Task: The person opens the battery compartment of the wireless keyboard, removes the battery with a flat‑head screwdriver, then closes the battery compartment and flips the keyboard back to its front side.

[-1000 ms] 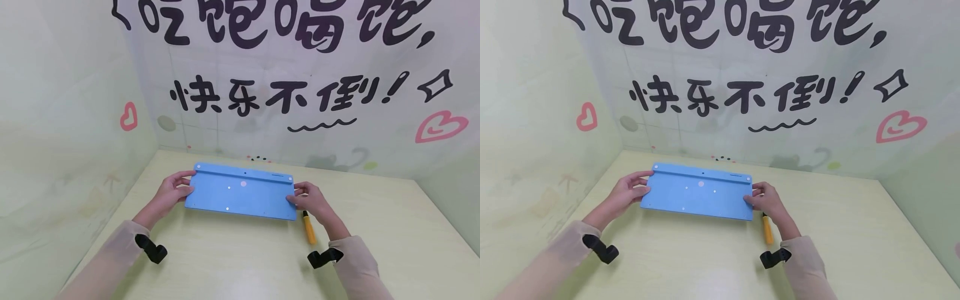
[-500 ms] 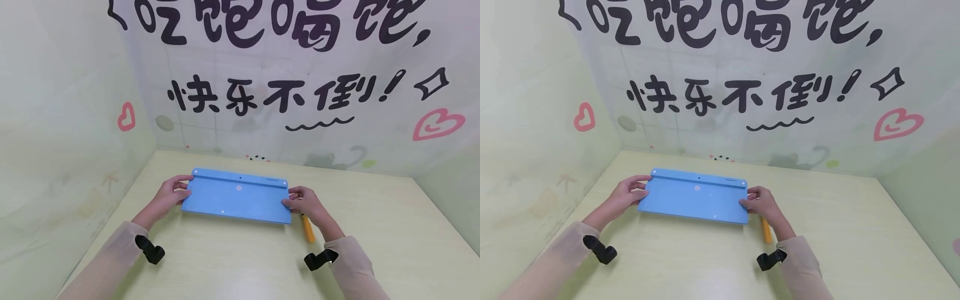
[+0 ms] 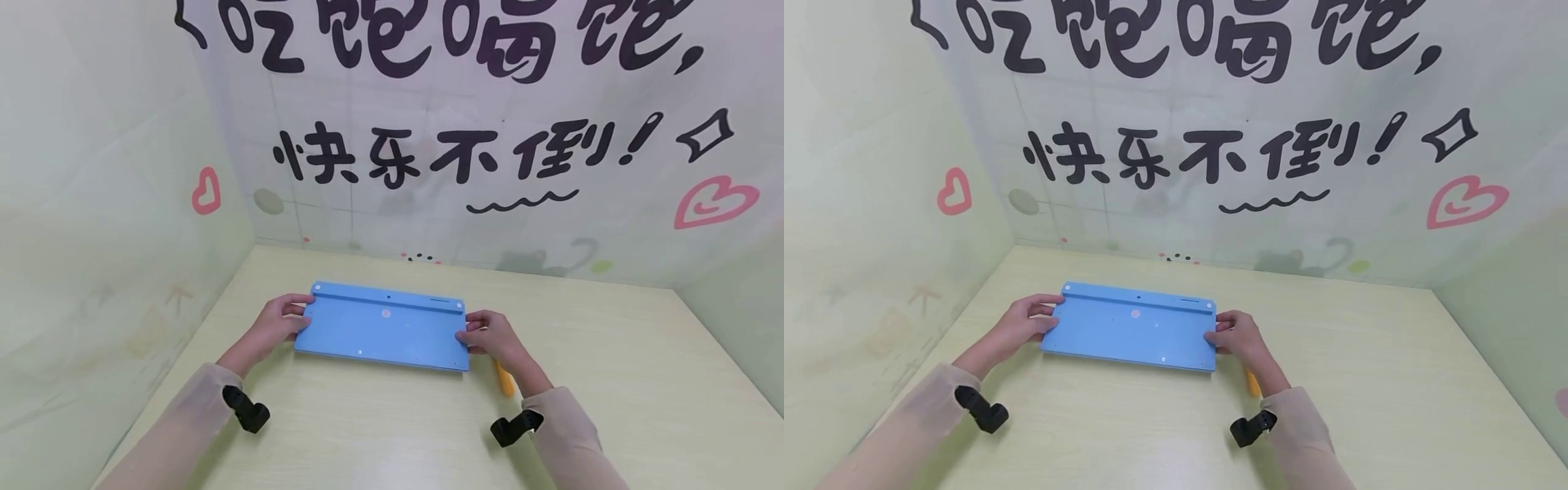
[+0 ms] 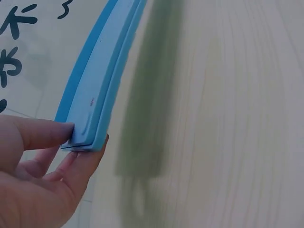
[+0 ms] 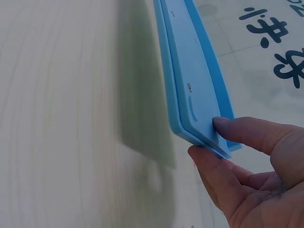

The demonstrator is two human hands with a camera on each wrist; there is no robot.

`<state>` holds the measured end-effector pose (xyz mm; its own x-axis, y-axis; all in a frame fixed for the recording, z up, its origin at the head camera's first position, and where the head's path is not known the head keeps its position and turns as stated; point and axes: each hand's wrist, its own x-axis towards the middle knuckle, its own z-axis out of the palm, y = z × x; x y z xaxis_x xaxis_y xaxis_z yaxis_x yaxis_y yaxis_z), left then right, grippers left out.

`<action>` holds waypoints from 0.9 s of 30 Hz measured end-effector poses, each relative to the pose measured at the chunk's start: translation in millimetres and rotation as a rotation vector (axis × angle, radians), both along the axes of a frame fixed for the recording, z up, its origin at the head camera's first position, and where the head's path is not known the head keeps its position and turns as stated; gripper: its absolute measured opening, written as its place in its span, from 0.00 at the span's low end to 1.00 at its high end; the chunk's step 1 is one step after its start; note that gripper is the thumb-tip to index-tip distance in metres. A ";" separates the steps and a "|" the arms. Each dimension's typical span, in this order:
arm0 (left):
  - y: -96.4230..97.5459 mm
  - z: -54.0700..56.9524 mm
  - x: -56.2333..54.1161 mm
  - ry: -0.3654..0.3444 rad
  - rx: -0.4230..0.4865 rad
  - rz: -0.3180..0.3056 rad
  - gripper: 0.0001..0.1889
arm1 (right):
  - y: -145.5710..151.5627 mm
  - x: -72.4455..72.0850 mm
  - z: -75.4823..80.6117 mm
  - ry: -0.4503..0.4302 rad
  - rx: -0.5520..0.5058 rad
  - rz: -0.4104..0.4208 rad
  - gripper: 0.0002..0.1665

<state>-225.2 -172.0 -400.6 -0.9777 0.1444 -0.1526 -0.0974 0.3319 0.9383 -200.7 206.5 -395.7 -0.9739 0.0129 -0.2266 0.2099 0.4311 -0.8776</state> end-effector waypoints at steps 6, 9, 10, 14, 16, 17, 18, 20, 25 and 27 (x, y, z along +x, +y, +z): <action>0.2 -0.8 0.2 -0.033 -0.046 0.018 0.22 | -2.3 -2.2 -7.5 -0.008 0.013 0.006 0.26; -0.3 -1.9 -0.5 -0.048 -0.066 0.017 0.22 | -3.9 -2.0 -9.6 -0.011 0.026 0.009 0.26; -0.4 -2.3 -0.8 -0.051 -0.075 0.016 0.22 | -4.3 -1.8 -10.1 -0.012 0.035 0.012 0.26; -1.3 -5.6 -2.5 -0.055 -0.115 0.009 0.21 | -6.2 -1.3 -10.9 -0.024 0.053 0.021 0.26; -1.9 -7.7 -2.9 -0.052 -0.132 -0.003 0.20 | -6.9 -1.2 -11.5 -0.027 0.058 0.026 0.27; -2.1 -8.9 -3.0 -0.052 -0.141 -0.007 0.20 | -7.3 -1.2 -11.8 -0.027 0.059 0.027 0.27; -2.1 -9.9 -3.0 -0.052 -0.147 -0.010 0.20 | -7.6 -1.2 -12.1 -0.027 0.060 0.029 0.27; -2.3 -12.3 -3.2 -0.053 -0.153 -0.018 0.20 | -8.0 -1.6 -13.7 -0.025 0.064 0.031 0.27; -0.9 -15.7 -2.9 -0.036 -0.166 -0.019 0.20 | -6.8 -4.8 -21.9 -0.018 0.094 0.036 0.29; 0.4 -15.8 -2.8 -0.031 -0.179 -0.015 0.20 | -7.3 -5.2 -23.3 -0.016 0.112 0.038 0.30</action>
